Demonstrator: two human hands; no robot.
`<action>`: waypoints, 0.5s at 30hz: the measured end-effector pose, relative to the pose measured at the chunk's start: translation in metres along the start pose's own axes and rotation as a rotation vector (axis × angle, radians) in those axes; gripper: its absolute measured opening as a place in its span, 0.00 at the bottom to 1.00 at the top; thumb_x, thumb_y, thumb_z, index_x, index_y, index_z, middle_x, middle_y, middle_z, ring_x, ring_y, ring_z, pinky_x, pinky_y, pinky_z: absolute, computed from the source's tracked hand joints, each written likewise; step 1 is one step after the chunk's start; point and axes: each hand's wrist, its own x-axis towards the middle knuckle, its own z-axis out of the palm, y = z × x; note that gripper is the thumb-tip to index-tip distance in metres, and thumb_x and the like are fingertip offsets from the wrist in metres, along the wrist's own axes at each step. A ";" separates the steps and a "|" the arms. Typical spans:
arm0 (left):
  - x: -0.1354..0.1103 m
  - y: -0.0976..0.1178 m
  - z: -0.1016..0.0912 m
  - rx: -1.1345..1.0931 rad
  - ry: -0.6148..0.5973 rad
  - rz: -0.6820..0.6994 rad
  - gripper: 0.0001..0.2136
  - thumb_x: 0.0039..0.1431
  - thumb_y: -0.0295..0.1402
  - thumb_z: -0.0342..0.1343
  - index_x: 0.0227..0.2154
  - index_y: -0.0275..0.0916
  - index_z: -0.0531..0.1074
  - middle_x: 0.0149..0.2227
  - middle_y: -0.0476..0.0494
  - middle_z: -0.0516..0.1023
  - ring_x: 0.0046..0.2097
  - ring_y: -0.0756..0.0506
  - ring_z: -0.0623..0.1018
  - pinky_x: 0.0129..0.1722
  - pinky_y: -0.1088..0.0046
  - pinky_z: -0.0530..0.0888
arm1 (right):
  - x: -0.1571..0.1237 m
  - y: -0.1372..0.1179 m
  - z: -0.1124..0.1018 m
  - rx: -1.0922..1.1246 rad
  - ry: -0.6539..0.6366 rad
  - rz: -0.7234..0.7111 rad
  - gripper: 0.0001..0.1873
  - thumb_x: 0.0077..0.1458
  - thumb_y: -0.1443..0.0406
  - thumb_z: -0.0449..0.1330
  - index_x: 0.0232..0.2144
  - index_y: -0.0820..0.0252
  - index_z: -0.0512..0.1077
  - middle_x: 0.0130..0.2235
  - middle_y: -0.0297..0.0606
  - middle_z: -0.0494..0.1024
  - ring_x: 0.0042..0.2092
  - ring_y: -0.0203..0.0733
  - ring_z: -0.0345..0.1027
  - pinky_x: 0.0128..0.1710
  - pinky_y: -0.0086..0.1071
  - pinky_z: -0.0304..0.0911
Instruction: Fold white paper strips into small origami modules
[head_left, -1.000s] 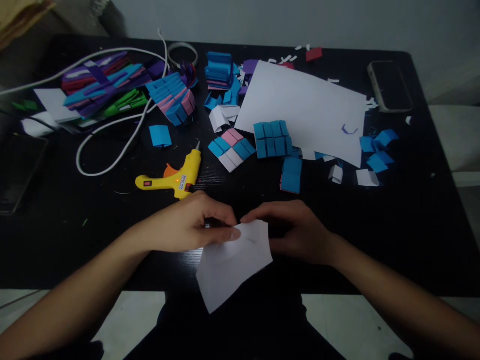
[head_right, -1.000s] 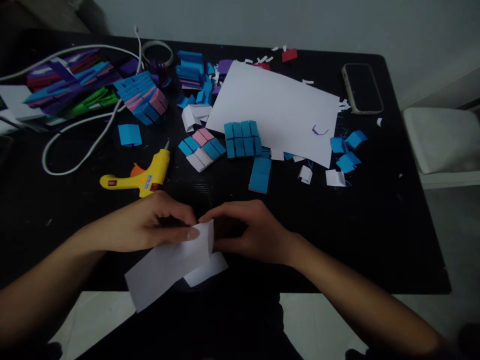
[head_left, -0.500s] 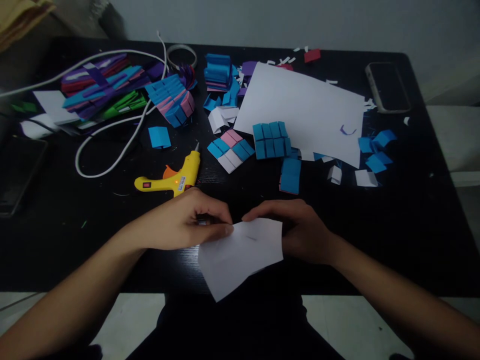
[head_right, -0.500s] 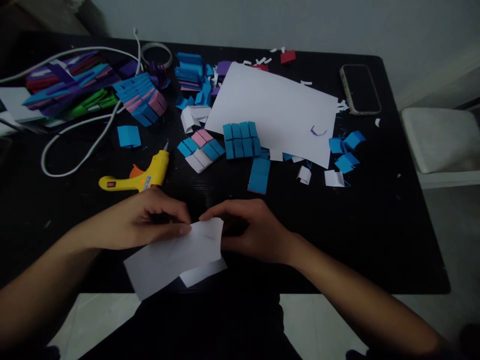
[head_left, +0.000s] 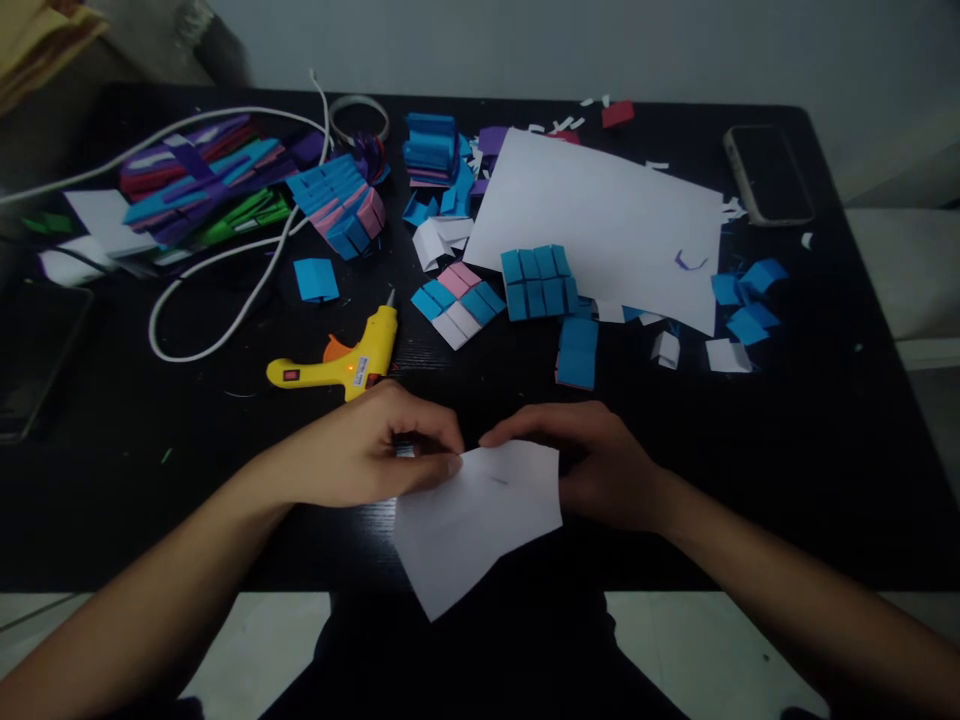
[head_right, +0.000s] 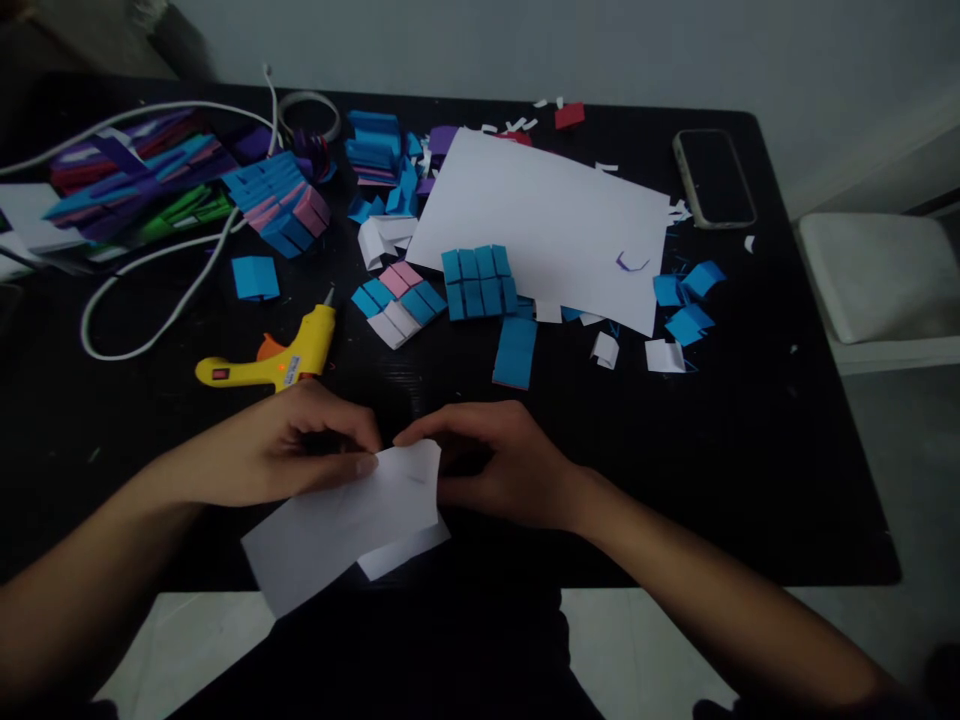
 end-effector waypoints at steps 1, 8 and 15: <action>0.000 0.000 0.000 -0.005 -0.003 0.001 0.07 0.62 0.27 0.56 0.34 0.36 0.79 0.28 0.49 0.80 0.29 0.52 0.76 0.29 0.80 0.70 | 0.000 0.000 0.000 0.000 0.002 -0.001 0.18 0.52 0.69 0.73 0.47 0.60 0.79 0.43 0.39 0.84 0.41 0.40 0.81 0.37 0.27 0.76; 0.000 -0.003 -0.001 -0.022 -0.027 0.002 0.06 0.60 0.25 0.56 0.36 0.36 0.78 0.32 0.49 0.81 0.32 0.51 0.78 0.30 0.79 0.72 | 0.001 0.001 0.001 0.006 -0.007 0.001 0.17 0.52 0.69 0.73 0.46 0.61 0.80 0.42 0.40 0.84 0.41 0.40 0.81 0.38 0.28 0.76; 0.001 -0.001 0.000 -0.007 -0.012 -0.009 0.06 0.59 0.23 0.56 0.32 0.36 0.78 0.28 0.50 0.79 0.29 0.52 0.76 0.29 0.81 0.71 | 0.000 -0.001 0.001 0.015 -0.014 0.016 0.18 0.52 0.67 0.73 0.46 0.57 0.80 0.43 0.39 0.84 0.42 0.41 0.81 0.39 0.30 0.77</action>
